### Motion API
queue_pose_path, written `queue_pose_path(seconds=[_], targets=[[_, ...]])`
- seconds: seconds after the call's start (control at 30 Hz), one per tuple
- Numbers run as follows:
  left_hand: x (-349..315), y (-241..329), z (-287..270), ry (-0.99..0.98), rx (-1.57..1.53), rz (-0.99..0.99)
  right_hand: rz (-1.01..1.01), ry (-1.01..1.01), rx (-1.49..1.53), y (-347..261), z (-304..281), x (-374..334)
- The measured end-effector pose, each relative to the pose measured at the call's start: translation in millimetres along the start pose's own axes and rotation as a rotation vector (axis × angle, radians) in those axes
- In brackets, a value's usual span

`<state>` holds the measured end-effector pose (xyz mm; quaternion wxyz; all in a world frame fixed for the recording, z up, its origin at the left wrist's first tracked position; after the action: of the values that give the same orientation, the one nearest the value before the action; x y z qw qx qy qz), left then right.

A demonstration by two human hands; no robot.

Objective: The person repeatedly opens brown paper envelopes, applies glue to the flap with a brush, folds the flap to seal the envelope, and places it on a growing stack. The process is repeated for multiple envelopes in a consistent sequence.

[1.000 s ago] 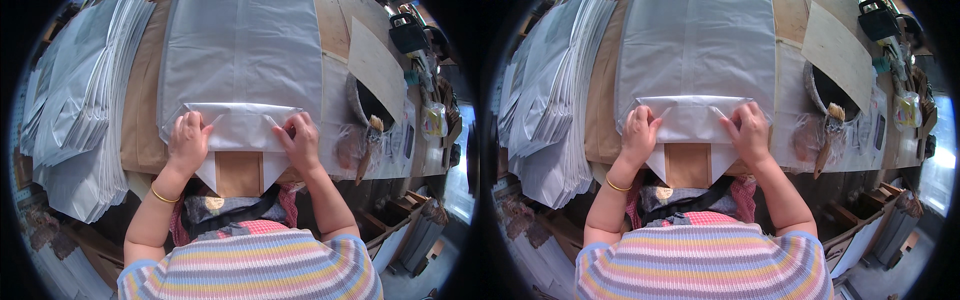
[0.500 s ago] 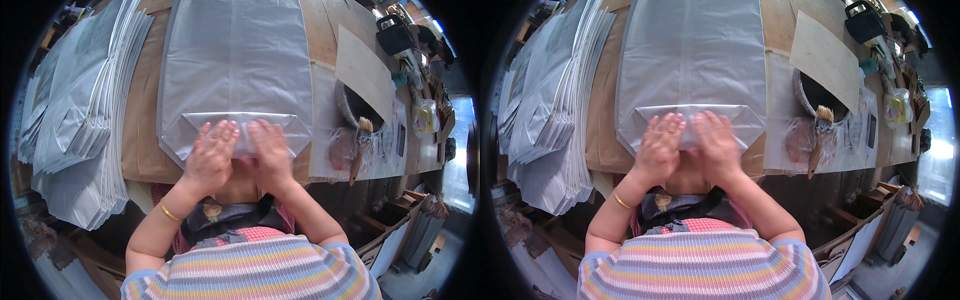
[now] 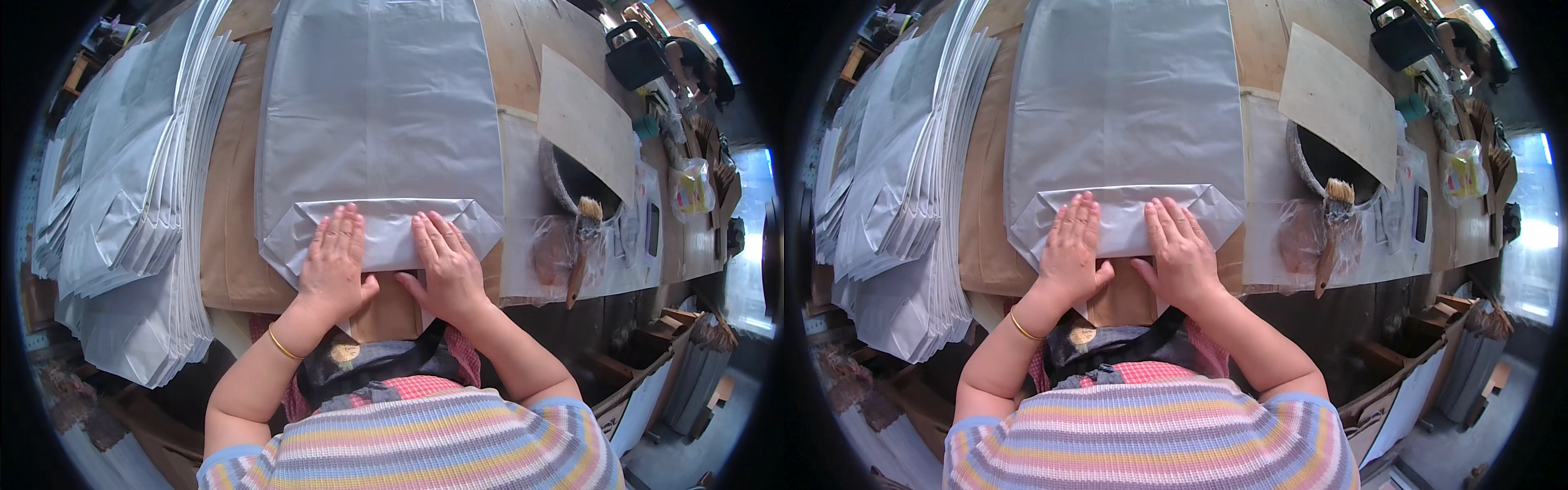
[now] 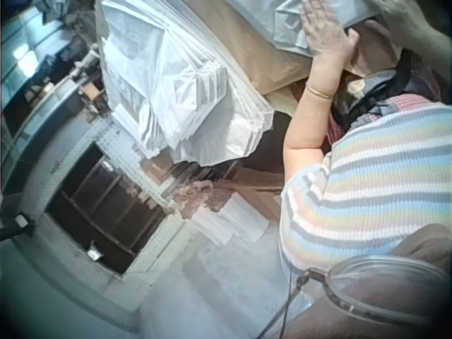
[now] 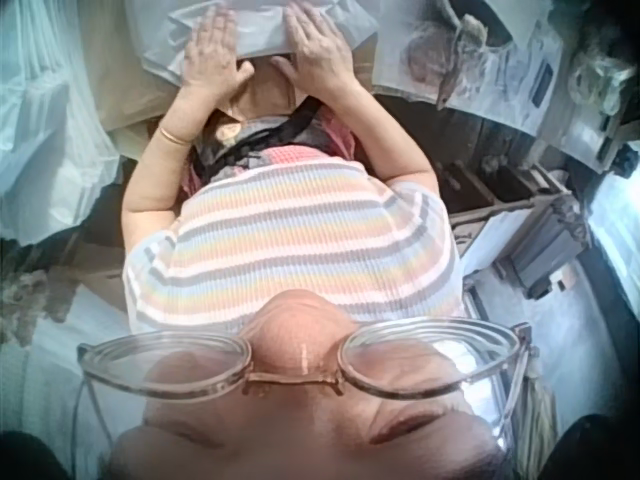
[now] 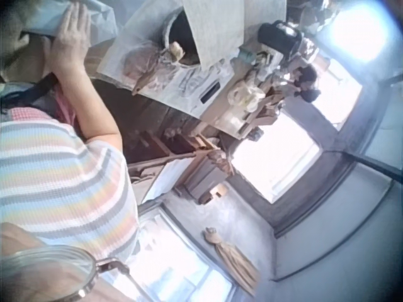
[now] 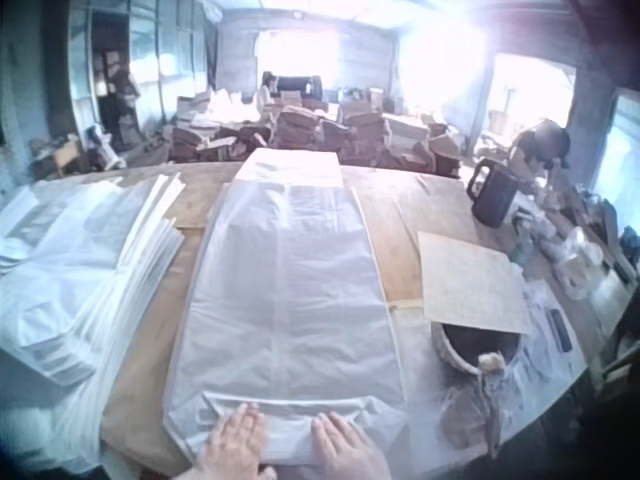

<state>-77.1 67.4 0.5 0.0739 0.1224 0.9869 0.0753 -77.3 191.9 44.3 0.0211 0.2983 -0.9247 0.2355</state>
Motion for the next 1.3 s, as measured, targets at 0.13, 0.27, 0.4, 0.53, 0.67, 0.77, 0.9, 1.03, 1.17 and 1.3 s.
queue_pose_path(seconds=[0.13,0.27,0.4,0.53,0.67,0.77,0.9,1.03,1.17,1.3], targets=[[6.4,-4.0,-5.0,-0.052,0.055,-0.113,0.055,0.108,0.225,21.4,-9.8,0.7],[-1.4,31.7,-10.6,0.221,0.41,-0.082,0.196,0.435,0.714,58.3,-53.0,-21.7],[14.7,75.3,-16.2,0.545,0.069,0.178,0.289,0.628,0.947,56.7,-65.5,-31.8],[63.1,24.6,-65.9,0.326,0.307,0.056,0.091,0.317,0.588,11.5,-66.4,-5.0],[22.3,-60.0,-196.6,0.559,0.662,0.023,-0.019,0.33,0.608,-12.6,-57.3,16.8],[-9.4,-141.3,-251.3,0.607,0.672,-0.084,-0.005,0.297,0.627,-5.2,-40.4,20.8],[-90.3,-252.5,-304.7,0.769,0.583,-0.204,0.011,0.206,0.645,-2.7,-14.6,18.2],[-140.6,-328.3,-273.0,0.627,0.456,-0.249,0.033,0.163,0.656,-4.0,-5.7,20.9],[-142.1,-330.3,-243.9,0.558,0.334,-0.272,0.064,0.179,0.607,5.3,-4.3,21.6],[-119.3,-314.8,-251.1,0.367,0.396,-0.368,0.007,0.159,0.516,17.8,-2.4,15.9]])
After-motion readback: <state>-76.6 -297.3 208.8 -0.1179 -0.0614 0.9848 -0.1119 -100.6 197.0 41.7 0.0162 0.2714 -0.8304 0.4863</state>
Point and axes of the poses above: each hand's wrist, its own x-axis towards the middle knuckle, its own z-axis out of the palm, y = z × x, the point moved 10 cm from there along x, towards the middle knuckle, and after that the axes turned 10 degrees about -z, right-handed, at the moved point
